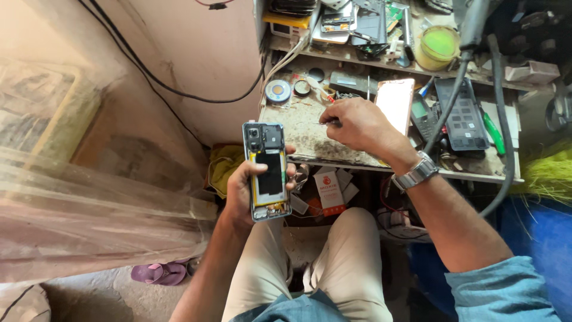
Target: The person disassembles a smartphone by hand and with a prying tool, removes the internal battery and components, and then prepares a replacement screen by removing its protective film.
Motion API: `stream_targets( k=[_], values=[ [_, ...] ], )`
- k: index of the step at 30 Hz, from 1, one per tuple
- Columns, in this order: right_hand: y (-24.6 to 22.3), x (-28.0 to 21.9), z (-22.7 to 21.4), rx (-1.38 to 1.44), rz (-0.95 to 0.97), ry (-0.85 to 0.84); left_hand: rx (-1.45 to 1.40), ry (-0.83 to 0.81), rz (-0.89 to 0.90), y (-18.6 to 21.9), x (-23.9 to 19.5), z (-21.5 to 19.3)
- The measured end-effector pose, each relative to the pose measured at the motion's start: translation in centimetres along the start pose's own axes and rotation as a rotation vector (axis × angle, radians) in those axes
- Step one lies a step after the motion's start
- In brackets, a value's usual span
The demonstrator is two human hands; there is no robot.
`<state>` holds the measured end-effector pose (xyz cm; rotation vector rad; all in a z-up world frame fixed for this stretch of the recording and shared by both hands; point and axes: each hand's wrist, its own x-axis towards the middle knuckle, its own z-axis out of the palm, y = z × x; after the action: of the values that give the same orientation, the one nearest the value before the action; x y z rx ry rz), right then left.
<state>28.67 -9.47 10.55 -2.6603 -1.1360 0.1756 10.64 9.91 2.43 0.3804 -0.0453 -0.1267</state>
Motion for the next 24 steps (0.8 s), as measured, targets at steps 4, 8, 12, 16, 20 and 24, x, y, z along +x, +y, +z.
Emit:
stream_targets(
  k=[4,8,12,16,20,24],
  values=[
    [-0.3,0.7,2.2,-0.089,-0.064,0.113,-0.054,0.022,0.038,-0.1,-2.1,0.8],
    [-2.8,1.2,2.0,-0.293,0.066,-0.007,-0.096,-0.037,0.018,-0.4,-3.0,0.5],
    [-4.2,1.0,1.3,-0.478,0.029,-0.039,-0.148,-0.103,-0.014,-0.7,-3.2,-0.1],
    [-3.3,1.7,1.9,-0.358,0.093,-0.063,-0.115,-0.065,0.011,-0.8,-3.4,0.1],
    [-1.1,1.0,2.1,-0.197,-0.011,0.096,-0.134,-0.086,0.022,-0.9,-3.6,0.3],
    [-2.5,-0.8,0.1,0.076,0.25,-0.015,-0.125,-0.055,0.038,-1.0,-3.8,0.4]
  ],
)
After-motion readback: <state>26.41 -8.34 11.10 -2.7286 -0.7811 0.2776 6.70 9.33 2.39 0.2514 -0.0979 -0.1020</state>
